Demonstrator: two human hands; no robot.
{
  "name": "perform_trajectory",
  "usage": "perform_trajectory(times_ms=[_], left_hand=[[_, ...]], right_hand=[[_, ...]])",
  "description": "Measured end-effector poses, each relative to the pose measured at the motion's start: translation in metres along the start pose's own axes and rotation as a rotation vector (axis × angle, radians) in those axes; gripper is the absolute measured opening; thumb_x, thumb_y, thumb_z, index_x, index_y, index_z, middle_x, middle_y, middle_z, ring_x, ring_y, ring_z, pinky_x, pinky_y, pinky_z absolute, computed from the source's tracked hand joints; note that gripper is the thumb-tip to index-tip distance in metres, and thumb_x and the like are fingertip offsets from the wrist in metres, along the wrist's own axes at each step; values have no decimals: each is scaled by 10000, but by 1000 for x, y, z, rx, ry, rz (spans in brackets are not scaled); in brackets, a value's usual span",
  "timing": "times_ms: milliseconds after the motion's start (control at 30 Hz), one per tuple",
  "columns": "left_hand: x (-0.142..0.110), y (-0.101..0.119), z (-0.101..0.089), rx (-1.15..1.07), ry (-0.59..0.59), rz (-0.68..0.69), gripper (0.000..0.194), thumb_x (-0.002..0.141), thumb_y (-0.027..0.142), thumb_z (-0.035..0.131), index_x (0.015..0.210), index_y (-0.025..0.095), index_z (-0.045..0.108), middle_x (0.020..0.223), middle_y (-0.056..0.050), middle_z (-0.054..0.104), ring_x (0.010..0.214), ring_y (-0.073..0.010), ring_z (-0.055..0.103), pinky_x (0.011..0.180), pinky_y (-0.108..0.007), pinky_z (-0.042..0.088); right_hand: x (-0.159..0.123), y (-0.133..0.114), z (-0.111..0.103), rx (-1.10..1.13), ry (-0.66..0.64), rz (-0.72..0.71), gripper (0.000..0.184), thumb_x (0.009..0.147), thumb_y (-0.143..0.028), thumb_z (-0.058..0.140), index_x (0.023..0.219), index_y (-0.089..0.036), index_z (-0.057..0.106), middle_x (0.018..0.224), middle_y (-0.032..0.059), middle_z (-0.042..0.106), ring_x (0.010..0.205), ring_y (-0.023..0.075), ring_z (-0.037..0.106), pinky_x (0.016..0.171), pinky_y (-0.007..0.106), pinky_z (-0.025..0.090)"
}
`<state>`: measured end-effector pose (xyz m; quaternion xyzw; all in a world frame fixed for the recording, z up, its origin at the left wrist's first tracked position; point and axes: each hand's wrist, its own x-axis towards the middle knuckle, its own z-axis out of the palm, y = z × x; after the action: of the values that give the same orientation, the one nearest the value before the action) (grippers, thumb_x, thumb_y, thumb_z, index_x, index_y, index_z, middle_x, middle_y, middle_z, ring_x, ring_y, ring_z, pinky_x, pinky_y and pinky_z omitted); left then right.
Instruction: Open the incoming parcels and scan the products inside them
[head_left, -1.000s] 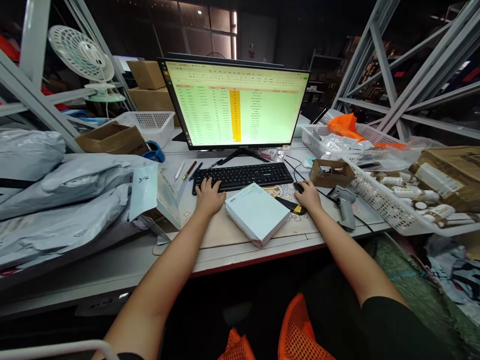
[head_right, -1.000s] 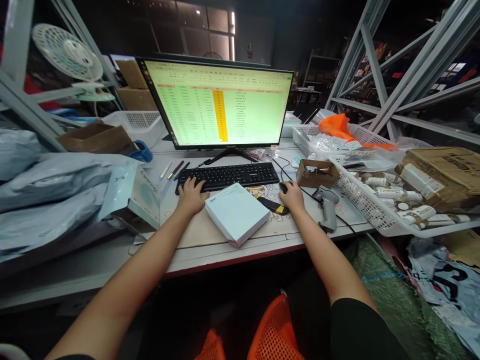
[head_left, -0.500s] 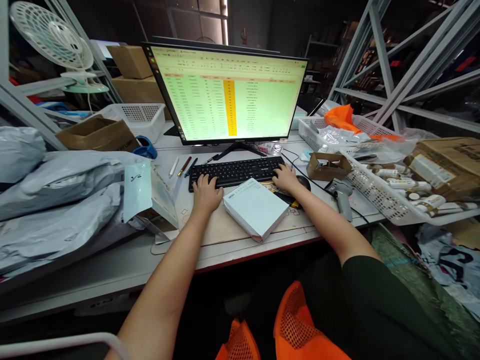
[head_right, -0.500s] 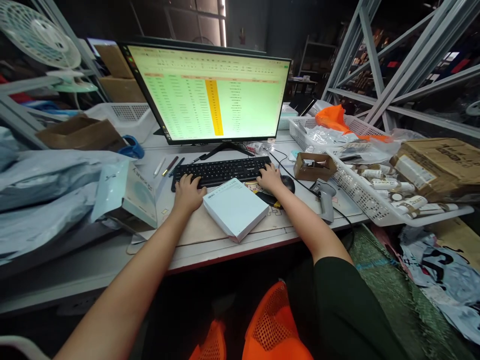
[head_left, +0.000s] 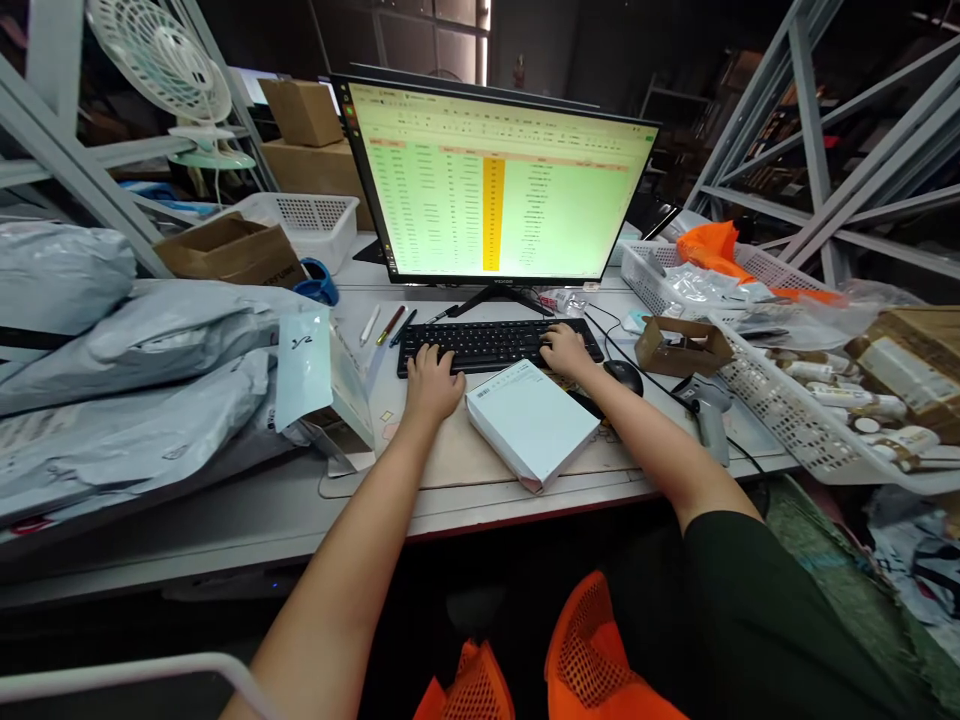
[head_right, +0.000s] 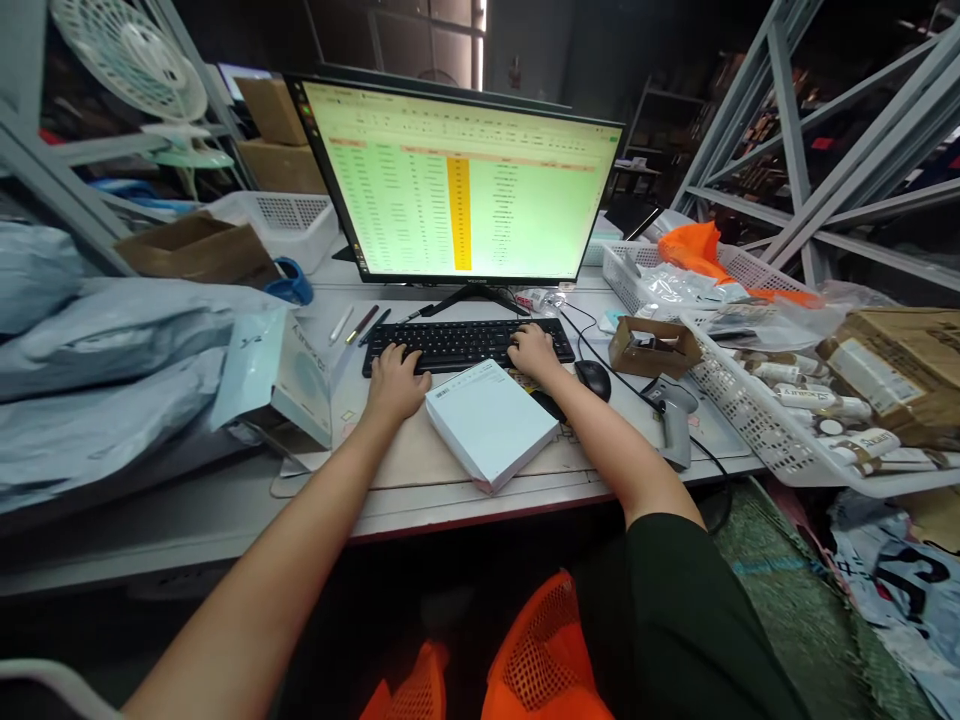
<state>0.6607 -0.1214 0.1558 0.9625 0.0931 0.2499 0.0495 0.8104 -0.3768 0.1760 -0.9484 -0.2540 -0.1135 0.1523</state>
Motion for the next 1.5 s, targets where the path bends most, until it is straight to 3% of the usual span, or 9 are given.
perform_trajectory(times_ms=[100,200,333,433,600,867,1000,1167,1500], left_hand=[[0,0,-1,1,-1,-3,563,948,327,520,1444,83,626,1564,-236,498,1527,-405,359,1257,-617,299],[0,0,-1,6,-5,-4,556,945,325,524,1436,86,632,1561,-232,500,1526,-399,361,1260,-597,306],[0,-1,-2,-5,-8,-1,553,947,328,520,1431,84,630,1563,-239,495,1529,-406,354,1264,-606,291],[0,0,-2,-29,-18,-3,551,946,323,514,1431,86,625,1572,-242,482,1540,-410,338,1272,-611,268],[-1,1,-3,-31,-25,-12,544,944,322,519,1426,95,625,1573,-234,484,1544,-402,334,1272,-603,267],[-2,4,-9,-27,-33,-19,542,954,312,516,1438,92,624,1576,-227,487,1546,-397,335,1266,-593,281],[-2,4,-8,-36,-33,-28,544,950,310,531,1440,95,627,1577,-226,488,1543,-394,342,1268,-591,279],[-1,2,-6,-34,-23,-25,538,951,320,537,1438,113,633,1575,-212,495,1543,-388,343,1272,-580,276],[-2,0,-4,-47,-15,-31,538,944,320,541,1436,123,634,1569,-205,498,1539,-385,344,1282,-567,260]], right_hand=[[22,-14,5,0,-36,-1,527,986,-332,456,1464,-194,629,1662,143,410,1579,360,261,1234,590,314],[31,-18,6,5,-91,18,517,999,-380,456,1444,-205,651,1672,141,402,1576,403,263,1223,647,308],[10,-2,3,5,-59,3,548,1012,-317,402,1510,-182,586,1667,147,408,1552,340,329,1239,590,318],[-18,15,3,-7,-67,-7,509,1017,-325,423,1464,-228,645,1638,136,454,1541,357,345,1215,611,340],[-41,26,8,-31,-45,-75,470,1016,-349,476,1419,-240,691,1680,125,386,1579,389,245,1222,626,286],[-46,26,16,50,63,-135,541,1002,-327,450,1475,-126,619,1356,200,637,1351,339,490,1142,534,371],[-47,28,19,47,102,-99,445,1010,-375,484,1307,-177,749,1548,178,510,1501,375,335,1187,576,322],[-48,30,20,37,72,-91,444,1015,-397,508,1346,-200,729,1694,150,350,1579,394,233,1218,631,280],[-44,35,23,79,74,-105,459,998,-409,522,1342,-187,728,1683,159,378,1581,413,247,1221,658,277]])
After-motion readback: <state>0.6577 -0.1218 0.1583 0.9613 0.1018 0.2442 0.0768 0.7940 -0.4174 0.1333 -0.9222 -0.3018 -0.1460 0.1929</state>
